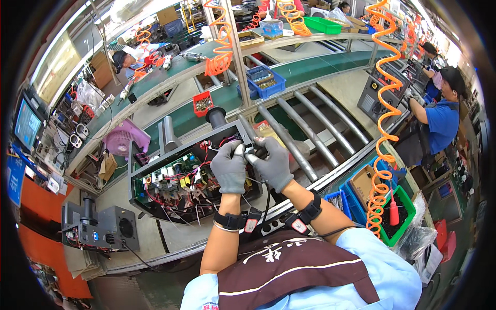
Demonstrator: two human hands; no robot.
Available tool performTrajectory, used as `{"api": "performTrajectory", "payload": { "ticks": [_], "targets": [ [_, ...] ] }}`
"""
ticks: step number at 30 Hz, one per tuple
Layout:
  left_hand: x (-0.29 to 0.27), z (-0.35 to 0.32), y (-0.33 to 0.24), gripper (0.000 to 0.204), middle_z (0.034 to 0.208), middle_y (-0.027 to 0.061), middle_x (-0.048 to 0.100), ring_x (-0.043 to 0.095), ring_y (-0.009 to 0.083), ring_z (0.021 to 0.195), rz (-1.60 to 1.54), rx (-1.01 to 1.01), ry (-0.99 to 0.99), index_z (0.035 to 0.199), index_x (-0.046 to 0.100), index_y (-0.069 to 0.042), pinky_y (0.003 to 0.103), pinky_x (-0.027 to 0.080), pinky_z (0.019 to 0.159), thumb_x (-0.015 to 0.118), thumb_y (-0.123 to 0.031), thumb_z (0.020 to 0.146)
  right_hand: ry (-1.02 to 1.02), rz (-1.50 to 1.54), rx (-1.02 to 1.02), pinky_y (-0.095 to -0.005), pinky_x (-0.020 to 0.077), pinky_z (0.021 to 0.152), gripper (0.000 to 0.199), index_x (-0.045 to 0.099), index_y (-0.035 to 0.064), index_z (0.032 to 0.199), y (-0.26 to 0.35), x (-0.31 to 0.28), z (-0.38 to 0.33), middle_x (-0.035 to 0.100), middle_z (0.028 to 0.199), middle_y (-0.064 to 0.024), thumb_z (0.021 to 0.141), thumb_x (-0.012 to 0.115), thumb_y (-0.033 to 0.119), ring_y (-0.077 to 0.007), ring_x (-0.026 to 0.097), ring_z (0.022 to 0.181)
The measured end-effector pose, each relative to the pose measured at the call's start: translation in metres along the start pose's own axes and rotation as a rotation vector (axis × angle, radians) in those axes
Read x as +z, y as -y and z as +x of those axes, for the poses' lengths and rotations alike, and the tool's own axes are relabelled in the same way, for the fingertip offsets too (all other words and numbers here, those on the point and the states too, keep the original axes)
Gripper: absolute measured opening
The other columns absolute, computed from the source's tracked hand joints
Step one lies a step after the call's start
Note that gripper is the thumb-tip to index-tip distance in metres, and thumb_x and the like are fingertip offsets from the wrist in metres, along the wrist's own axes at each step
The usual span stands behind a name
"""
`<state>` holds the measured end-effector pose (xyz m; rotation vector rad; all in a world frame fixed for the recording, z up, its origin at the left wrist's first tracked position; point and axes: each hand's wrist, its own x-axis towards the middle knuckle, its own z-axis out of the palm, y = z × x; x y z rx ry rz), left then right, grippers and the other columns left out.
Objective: Assembling internal components, wiring, and securing an electronic chassis using an electric screwdriver and wire tools on a production line.
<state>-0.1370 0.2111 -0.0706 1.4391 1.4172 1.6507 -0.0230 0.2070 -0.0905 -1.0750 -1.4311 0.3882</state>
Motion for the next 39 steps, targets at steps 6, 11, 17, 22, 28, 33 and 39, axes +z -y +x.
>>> {"api": "performTrajectory", "payload": {
  "ticks": [6,11,17,22,28,33,39],
  "targets": [
    [-0.01,-0.008,-0.008,0.019,0.08,0.005,0.065,0.057,0.0073,0.062,-0.031,-0.004,0.15,0.098,0.065,0.0,0.022,0.046,0.054,0.059,0.001,0.08,0.005,0.026,0.028,-0.0237,0.0496,0.059,0.038,0.057,-0.0004,0.099,0.003,-0.002,-0.001,0.061,0.079,-0.0078,0.066,0.074,0.008,-0.0113,0.06,0.065],
    [-0.011,0.003,-0.009,0.018,0.086,0.0055,0.064,0.058,0.0081,0.075,-0.057,-0.031,0.229,0.097,0.064,0.002,0.022,0.049,0.066,0.058,0.003,0.08,0.015,0.0,0.064,-0.0259,0.0502,0.065,0.039,0.058,-0.0005,0.1,0.006,-0.005,0.0,0.061,0.083,-0.0091,0.066,0.074,0.009,-0.015,0.062,0.073],
    [-0.014,0.017,-0.007,0.017,0.089,0.0074,0.065,0.061,0.0109,0.076,-0.126,0.009,0.33,0.096,0.062,0.004,0.025,0.053,0.067,0.061,0.002,0.078,0.042,-0.024,0.076,-0.0275,0.0492,0.067,0.04,0.059,-0.0003,0.1,0.007,-0.008,0.001,0.06,0.086,-0.0094,0.065,0.074,0.011,-0.0152,0.061,0.073],
    [-0.024,0.019,-0.007,0.024,0.09,0.0054,0.064,0.059,0.0095,0.08,-0.117,-0.02,0.465,0.102,0.061,0.004,0.023,0.048,0.072,0.061,0.001,0.078,0.055,0.019,0.095,-0.0272,0.049,0.066,0.04,0.058,-0.0011,0.1,0.003,-0.008,0.0,0.06,0.087,-0.01,0.065,0.074,0.011,-0.0151,0.061,0.072],
    [-0.015,0.015,-0.003,0.019,0.091,0.0064,0.063,0.06,0.0114,0.081,-0.172,-0.037,0.382,0.096,0.063,0.004,0.025,0.05,0.075,0.062,0.004,0.077,0.007,0.013,-0.005,-0.0271,0.0491,0.065,0.038,0.058,-0.0014,0.099,0.002,-0.007,0.0,0.059,0.086,-0.0099,0.066,0.072,0.01,-0.0151,0.061,0.071],
    [-0.01,0.008,0.005,0.016,0.087,0.0064,0.064,0.06,0.0111,0.077,-0.003,0.279,0.232,0.092,0.064,0.001,0.025,0.05,0.073,0.065,0.002,0.076,0.019,0.004,0.025,-0.0275,0.049,0.065,0.037,0.058,-0.0013,0.098,0.004,-0.008,0.0,0.058,0.086,-0.0106,0.066,0.071,0.011,-0.0168,0.061,0.071],
    [-0.017,0.017,0.009,0.02,0.087,0.0075,0.064,0.061,0.0125,0.077,-0.081,0.298,0.301,0.093,0.064,0.0,0.025,0.049,0.072,0.067,0.002,0.073,-0.021,-0.032,-0.074,-0.027,0.0484,0.064,0.037,0.058,-0.0005,0.096,0.005,-0.008,0.002,0.058,0.085,-0.0098,0.065,0.071,0.013,-0.0163,0.061,0.07]
  ]
}}
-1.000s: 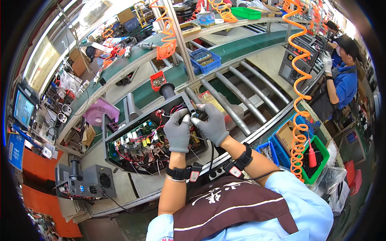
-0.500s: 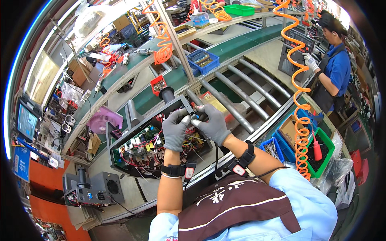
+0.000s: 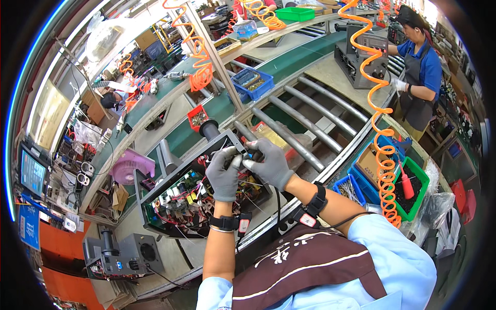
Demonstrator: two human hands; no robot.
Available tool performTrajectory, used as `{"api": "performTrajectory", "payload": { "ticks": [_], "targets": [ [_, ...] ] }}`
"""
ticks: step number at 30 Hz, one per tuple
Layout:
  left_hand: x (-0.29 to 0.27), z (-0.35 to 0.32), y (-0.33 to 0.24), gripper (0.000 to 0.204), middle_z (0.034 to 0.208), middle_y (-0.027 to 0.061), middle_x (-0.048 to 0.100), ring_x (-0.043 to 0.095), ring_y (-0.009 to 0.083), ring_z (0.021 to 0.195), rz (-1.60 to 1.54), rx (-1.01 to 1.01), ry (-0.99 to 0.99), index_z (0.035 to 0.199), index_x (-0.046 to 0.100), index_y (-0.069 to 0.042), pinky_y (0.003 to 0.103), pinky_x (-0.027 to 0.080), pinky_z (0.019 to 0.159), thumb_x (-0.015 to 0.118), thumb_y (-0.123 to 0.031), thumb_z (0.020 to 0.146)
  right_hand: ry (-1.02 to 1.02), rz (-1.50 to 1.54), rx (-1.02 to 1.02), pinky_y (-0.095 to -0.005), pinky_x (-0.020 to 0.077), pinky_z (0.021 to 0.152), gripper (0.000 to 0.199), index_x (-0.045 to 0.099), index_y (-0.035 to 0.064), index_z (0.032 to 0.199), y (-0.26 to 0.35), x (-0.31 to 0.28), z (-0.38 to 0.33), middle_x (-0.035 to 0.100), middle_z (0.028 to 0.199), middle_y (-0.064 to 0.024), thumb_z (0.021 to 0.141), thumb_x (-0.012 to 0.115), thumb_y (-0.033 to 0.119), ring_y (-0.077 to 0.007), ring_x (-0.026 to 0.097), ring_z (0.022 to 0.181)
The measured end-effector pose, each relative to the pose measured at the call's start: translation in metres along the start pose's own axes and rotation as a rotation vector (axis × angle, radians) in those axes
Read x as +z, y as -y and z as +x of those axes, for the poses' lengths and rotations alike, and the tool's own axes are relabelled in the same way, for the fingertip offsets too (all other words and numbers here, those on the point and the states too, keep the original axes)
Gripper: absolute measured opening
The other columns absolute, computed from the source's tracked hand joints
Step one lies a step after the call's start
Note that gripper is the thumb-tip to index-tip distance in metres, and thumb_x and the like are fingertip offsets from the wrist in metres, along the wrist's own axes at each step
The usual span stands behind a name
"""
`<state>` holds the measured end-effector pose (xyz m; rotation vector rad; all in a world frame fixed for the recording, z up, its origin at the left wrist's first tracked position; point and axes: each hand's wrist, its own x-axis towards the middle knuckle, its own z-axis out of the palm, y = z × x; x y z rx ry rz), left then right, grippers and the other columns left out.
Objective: Assembling internal components, wiring, and securing an electronic chassis using an electric screwdriver and wire tools on a production line.
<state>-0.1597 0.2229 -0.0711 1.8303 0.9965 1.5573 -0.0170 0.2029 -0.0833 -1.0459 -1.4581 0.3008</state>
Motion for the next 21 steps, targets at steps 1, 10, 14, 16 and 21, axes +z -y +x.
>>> {"api": "performTrajectory", "payload": {
  "ticks": [1,10,14,16,21],
  "targets": [
    [-0.002,0.0,0.0,0.02,0.088,0.0065,0.064,0.06,0.0114,0.078,0.055,0.055,0.018,0.094,0.064,0.001,0.025,0.048,0.073,0.067,0.002,0.074,0.018,0.014,0.035,-0.0271,0.0484,0.064,0.037,0.058,-0.0003,0.097,0.0,0.0,0.0,0.058,0.084,-0.0097,0.065,0.071,0.013,-0.0162,0.06,0.069],
    [0.005,-0.006,-0.001,0.022,0.087,0.0065,0.066,0.061,0.0106,0.081,-0.155,-0.081,-0.032,0.096,0.064,0.002,0.025,0.049,0.076,0.065,0.005,0.075,0.036,0.031,0.124,-0.0268,0.048,0.062,0.036,0.058,0.0001,0.097,0.0,0.003,-0.004,0.058,0.083,-0.009,0.066,0.071,0.011,-0.0155,0.059,0.068],
    [0.004,-0.001,-0.01,0.025,0.092,0.004,0.063,0.059,0.0103,0.084,-0.161,-0.106,-0.026,0.101,0.059,0.002,0.024,0.049,0.078,0.061,0.007,0.077,-0.017,-0.036,0.044,-0.0266,0.048,0.063,0.036,0.058,-0.0007,0.098,0.002,0.003,-0.003,0.058,0.083,-0.0093,0.066,0.07,0.01,-0.0157,0.059,0.067],
    [0.003,0.006,-0.016,0.023,0.088,0.004,0.062,0.059,0.0096,0.081,-0.049,-0.227,0.054,0.097,0.059,0.001,0.024,0.049,0.076,0.062,0.007,0.075,-0.019,-0.003,0.015,-0.0269,0.048,0.064,0.036,0.058,-0.0013,0.097,0.004,0.002,-0.003,0.058,0.083,-0.0097,0.066,0.07,0.01,-0.016,0.06,0.068],
    [0.003,0.007,-0.021,0.019,0.082,0.0072,0.063,0.06,0.0128,0.074,0.148,-0.156,0.061,0.093,0.061,0.001,0.026,0.049,0.07,0.063,0.001,0.075,0.04,-0.011,0.087,-0.0276,0.0483,0.065,0.037,0.059,-0.0011,0.099,0.003,0.001,-0.005,0.058,0.085,-0.0103,0.066,0.07,0.01,-0.0175,0.06,0.071]
  ]
}}
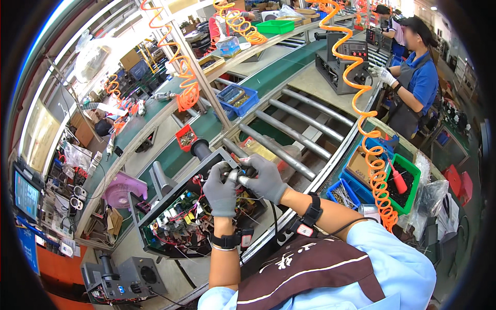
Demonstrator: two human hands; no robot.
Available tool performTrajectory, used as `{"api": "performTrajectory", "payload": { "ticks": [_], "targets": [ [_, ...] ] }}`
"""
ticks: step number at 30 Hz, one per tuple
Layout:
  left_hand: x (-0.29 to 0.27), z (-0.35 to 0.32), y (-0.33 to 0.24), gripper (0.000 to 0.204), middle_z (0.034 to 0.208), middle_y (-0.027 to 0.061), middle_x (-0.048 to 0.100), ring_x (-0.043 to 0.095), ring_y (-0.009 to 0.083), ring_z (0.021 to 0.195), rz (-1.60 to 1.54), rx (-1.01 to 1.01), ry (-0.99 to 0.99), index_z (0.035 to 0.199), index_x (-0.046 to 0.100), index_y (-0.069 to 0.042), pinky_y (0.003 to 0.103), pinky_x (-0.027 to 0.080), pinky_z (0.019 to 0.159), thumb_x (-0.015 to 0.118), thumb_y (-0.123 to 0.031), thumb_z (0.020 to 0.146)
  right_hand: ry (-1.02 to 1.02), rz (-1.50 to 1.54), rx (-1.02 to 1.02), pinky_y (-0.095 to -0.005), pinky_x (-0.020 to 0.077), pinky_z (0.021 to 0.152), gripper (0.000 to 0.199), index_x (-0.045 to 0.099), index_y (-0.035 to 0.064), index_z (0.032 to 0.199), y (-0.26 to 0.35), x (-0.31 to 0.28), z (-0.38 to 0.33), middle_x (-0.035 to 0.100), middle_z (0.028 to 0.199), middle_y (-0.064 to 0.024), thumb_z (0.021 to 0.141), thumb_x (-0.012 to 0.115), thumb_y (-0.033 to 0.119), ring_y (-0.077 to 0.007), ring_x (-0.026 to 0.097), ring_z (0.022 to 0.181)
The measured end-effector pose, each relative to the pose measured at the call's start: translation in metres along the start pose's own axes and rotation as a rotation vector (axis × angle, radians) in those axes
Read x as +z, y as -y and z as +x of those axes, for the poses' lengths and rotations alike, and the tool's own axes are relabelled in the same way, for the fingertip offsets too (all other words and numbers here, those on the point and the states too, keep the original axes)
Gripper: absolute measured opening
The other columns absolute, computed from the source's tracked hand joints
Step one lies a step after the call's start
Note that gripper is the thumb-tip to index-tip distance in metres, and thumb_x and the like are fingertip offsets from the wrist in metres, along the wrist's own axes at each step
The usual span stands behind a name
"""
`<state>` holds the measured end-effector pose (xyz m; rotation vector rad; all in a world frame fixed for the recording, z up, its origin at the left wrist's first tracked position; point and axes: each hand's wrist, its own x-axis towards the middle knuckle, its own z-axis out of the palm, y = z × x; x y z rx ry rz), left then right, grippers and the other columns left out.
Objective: Assembling internal components, wiring, and securing an electronic chassis using an electric screwdriver and wire tools on a production line.
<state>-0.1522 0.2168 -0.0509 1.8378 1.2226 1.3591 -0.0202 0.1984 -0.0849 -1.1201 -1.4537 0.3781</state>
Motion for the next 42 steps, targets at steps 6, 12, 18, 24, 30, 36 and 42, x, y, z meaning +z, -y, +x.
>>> {"api": "performTrajectory", "payload": {
  "ticks": [6,12,18,24,30,36,42],
  "targets": [
    [-0.013,0.008,0.007,0.018,0.079,0.0173,0.06,0.058,0.0347,0.073,0.374,0.216,0.16,0.085,0.065,-0.005,0.039,0.045,0.065,0.058,-0.019,0.077,0.012,-0.021,-0.023,-0.0356,0.0482,0.071,0.037,0.06,0.0028,0.097,-0.003,0.001,-0.003,0.059,0.09,-0.0134,0.068,0.07,0.021,-0.0268,0.06,0.079],
    [-0.014,0.026,0.001,0.018,0.061,0.0029,0.058,0.051,0.0063,0.062,0.055,-0.004,0.407,0.07,0.059,0.006,0.024,0.041,0.056,0.061,-0.01,0.077,-0.04,-0.044,0.0,-0.0386,0.0448,0.072,0.035,0.055,0.0042,0.097,0.003,-0.004,-0.004,0.053,0.083,-0.0144,0.068,0.063,0.022,-0.0329,0.054,0.081],
    [-0.005,0.017,0.014,0.005,0.068,0.0019,0.059,0.051,0.0054,0.058,-0.185,0.001,0.261,0.076,0.059,0.001,0.019,0.039,0.052,0.06,0.004,0.073,0.023,-0.04,0.027,-0.0372,0.0454,0.072,0.037,0.052,0.0034,0.101,-0.002,-0.002,-0.007,0.053,0.088,-0.0111,0.068,0.063,0.016,-0.0297,0.057,0.082],
    [-0.013,0.023,0.005,0.006,0.068,0.0033,0.059,0.052,0.0096,0.059,0.096,0.114,0.4,0.08,0.059,0.003,0.023,0.041,0.054,0.057,-0.002,0.077,-0.004,-0.021,-0.011,-0.0399,0.0466,0.071,0.038,0.054,0.0018,0.099,-0.004,-0.002,-0.005,0.054,0.089,-0.0152,0.065,0.064,0.017,-0.0343,0.057,0.082],
    [-0.016,0.027,0.001,0.01,0.068,0.0039,0.058,0.05,0.0104,0.06,0.144,0.162,0.478,0.082,0.059,0.004,0.025,0.04,0.055,0.054,-0.005,0.079,0.0,-0.069,-0.013,-0.0358,0.0468,0.073,0.04,0.052,0.0038,0.102,-0.003,0.0,-0.005,0.054,0.089,-0.0104,0.066,0.065,0.014,-0.0279,0.058,0.083],
    [-0.005,0.016,0.003,0.004,0.065,0.0013,0.054,0.047,0.0066,0.059,-0.002,0.084,0.304,0.079,0.057,0.002,0.023,0.039,0.054,0.056,-0.001,0.077,-0.033,-0.067,-0.033,-0.0351,0.0475,0.073,0.043,0.051,0.0043,0.103,-0.008,0.004,-0.005,0.055,0.089,-0.0101,0.064,0.067,0.015,-0.0272,0.058,0.084],
    [-0.013,0.018,-0.002,0.01,0.066,0.0013,0.056,0.046,0.0071,0.061,0.238,0.164,0.376,0.077,0.057,0.006,0.025,0.039,0.054,0.054,-0.003,0.08,-0.058,-0.061,-0.069,-0.0351,0.048,0.074,0.044,0.052,0.0046,0.103,-0.006,0.003,-0.005,0.055,0.09,-0.0099,0.063,0.067,0.015,-0.0269,0.059,0.085]
  ]
}}
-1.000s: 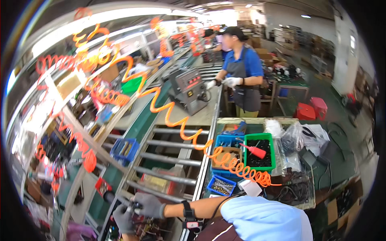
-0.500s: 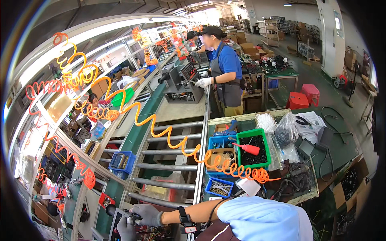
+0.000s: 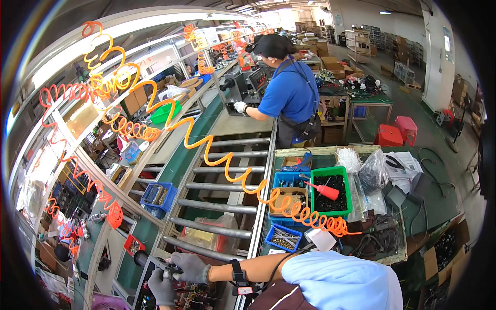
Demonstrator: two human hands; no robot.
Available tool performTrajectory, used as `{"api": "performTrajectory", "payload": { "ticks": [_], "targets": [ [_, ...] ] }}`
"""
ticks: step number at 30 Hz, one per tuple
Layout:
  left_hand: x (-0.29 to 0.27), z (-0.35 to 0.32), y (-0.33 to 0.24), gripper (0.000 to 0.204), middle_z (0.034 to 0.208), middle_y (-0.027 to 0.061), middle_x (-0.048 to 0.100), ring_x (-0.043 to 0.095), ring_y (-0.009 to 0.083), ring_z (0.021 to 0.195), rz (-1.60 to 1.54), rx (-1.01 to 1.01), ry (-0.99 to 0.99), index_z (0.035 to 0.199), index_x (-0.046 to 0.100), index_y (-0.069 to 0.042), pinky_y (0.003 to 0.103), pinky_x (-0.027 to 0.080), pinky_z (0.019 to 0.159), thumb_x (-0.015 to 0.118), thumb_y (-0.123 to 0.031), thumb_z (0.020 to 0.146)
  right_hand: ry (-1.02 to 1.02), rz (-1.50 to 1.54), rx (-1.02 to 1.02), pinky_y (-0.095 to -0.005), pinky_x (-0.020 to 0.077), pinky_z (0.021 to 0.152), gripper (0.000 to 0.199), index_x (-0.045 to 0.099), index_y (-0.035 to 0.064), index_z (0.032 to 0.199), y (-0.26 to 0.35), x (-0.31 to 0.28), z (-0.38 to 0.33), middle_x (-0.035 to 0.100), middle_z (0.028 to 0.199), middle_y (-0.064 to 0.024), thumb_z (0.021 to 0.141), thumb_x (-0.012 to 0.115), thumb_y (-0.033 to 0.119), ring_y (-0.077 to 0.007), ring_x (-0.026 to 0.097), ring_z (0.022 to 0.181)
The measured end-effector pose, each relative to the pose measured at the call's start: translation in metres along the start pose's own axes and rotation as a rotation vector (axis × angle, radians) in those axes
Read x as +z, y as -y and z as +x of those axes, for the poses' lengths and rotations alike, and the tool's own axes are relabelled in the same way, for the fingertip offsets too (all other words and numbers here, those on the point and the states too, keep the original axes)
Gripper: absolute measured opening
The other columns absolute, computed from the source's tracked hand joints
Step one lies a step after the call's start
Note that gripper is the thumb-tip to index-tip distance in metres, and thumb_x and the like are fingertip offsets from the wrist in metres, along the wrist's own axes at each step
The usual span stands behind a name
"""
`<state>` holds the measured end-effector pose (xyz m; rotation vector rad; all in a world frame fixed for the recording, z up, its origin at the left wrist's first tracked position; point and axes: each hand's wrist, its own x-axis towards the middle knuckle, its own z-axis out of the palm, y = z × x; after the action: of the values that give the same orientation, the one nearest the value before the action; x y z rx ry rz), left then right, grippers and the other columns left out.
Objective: Assembling internal components, wiring, and securing an electronic chassis using an electric screwdriver and wire tools on a production line.
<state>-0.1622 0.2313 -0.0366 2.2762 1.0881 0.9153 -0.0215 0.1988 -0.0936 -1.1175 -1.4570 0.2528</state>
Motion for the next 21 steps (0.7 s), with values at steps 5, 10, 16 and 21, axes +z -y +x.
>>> {"api": "performTrajectory", "payload": {
  "ticks": [5,10,16,21],
  "targets": [
    [-0.002,0.008,0.006,0.013,0.062,0.0015,0.051,0.042,0.0059,0.059,-0.219,-0.1,0.075,0.077,0.056,0.006,0.024,0.035,0.051,0.049,-0.004,0.082,0.008,0.02,0.022,-0.0383,0.0476,0.072,0.039,0.052,0.0022,0.102,0.001,-0.001,0.001,0.056,0.089,-0.0166,0.068,0.065,0.017,-0.0334,0.058,0.084],
    [-0.008,0.012,0.006,0.015,0.07,0.0013,0.057,0.047,0.0062,0.064,-0.305,-0.147,0.207,0.086,0.06,0.006,0.023,0.039,0.056,0.049,-0.002,0.081,-0.019,0.02,-0.015,-0.0388,0.0472,0.071,0.039,0.052,0.0022,0.102,0.0,-0.001,0.0,0.056,0.088,-0.0165,0.068,0.065,0.018,-0.0337,0.058,0.083],
    [-0.013,0.015,0.004,0.018,0.077,0.0026,0.061,0.054,0.0087,0.07,-0.37,-0.182,0.252,0.091,0.062,0.006,0.022,0.043,0.061,0.051,-0.003,0.08,0.051,-0.005,0.039,-0.0354,0.0473,0.076,0.043,0.05,0.003,0.103,0.0,-0.001,0.001,0.055,0.094,-0.0112,0.066,0.067,0.017,-0.0289,0.058,0.088],
    [-0.01,0.012,0.006,0.016,0.078,0.0027,0.062,0.055,0.0083,0.07,-0.408,-0.17,0.184,0.09,0.062,0.005,0.022,0.044,0.063,0.056,-0.001,0.076,0.044,0.022,0.03,-0.0354,0.0472,0.076,0.043,0.05,0.0028,0.103,0.0,-0.001,0.0,0.054,0.093,-0.0115,0.066,0.067,0.017,-0.0291,0.058,0.088]
  ]
}}
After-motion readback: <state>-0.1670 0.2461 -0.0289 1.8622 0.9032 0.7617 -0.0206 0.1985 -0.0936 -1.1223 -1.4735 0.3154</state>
